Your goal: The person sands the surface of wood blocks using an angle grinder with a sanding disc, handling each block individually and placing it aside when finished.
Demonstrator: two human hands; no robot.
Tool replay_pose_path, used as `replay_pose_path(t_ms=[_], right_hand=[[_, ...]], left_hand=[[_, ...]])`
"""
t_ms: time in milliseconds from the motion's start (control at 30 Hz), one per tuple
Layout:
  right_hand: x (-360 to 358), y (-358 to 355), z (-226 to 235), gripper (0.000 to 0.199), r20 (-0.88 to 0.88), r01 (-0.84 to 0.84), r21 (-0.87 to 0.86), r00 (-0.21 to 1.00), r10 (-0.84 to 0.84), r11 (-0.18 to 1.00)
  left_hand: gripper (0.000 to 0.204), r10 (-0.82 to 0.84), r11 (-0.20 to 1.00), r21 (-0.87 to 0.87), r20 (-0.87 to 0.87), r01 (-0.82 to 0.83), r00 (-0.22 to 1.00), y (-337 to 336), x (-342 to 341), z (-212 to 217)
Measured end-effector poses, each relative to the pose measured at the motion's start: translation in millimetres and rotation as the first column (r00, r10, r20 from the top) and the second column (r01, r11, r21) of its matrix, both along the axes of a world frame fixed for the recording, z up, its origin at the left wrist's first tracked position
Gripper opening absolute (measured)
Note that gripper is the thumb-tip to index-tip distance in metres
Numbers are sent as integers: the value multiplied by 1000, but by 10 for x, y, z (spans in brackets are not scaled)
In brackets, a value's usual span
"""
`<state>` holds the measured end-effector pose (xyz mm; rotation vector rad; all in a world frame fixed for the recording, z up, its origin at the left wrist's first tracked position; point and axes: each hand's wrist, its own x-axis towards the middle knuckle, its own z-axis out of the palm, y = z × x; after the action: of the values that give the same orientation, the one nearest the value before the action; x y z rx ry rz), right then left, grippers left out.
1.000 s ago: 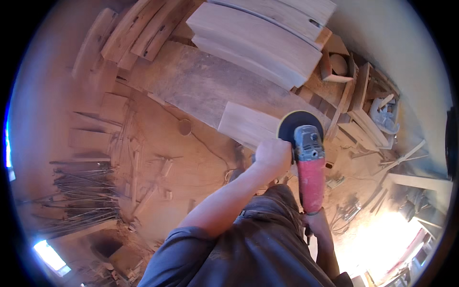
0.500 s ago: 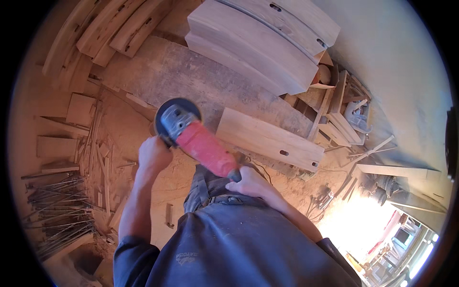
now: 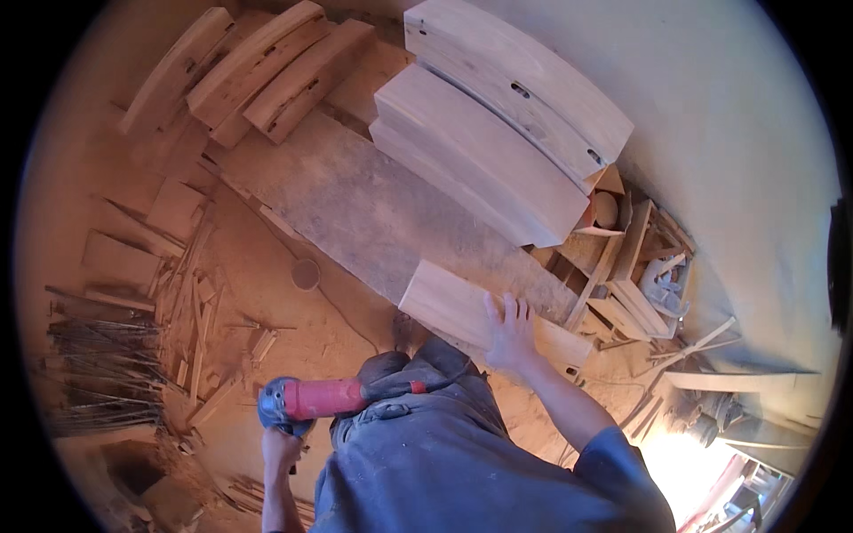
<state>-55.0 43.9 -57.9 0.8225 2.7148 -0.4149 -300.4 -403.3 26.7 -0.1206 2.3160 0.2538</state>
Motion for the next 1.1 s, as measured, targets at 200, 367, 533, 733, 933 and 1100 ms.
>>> replay_pose_path(t_ms=[200,367,533,733,933,1100], right_hand=[[-147,94,672,117,-45,81,-115,995,-86,990],[-507,566,1746,113,-190,91,-92,976,-107,992],[-1454,1381,2428,103,-427,150,26,896,-125,988],[-1461,1635,1810,78,-337,-67,461,909,245,885],[-1406,1619,1603,68,-398,-36,561,864,308,827],[-1488,1437,1507,66,-596,113,519,758,264,847]], left_hand=[[15,274,957,89,35,-276,961,-202,683,-288],[17,243,969,55,2,-242,970,-102,891,-386],[18,229,973,60,-68,-225,971,-175,1062,-547],[15,319,948,48,-109,-315,942,-101,1193,-410],[18,375,925,-49,-46,-377,926,-95,1023,-58],[24,276,950,-131,-58,-282,959,-319,602,-339]])
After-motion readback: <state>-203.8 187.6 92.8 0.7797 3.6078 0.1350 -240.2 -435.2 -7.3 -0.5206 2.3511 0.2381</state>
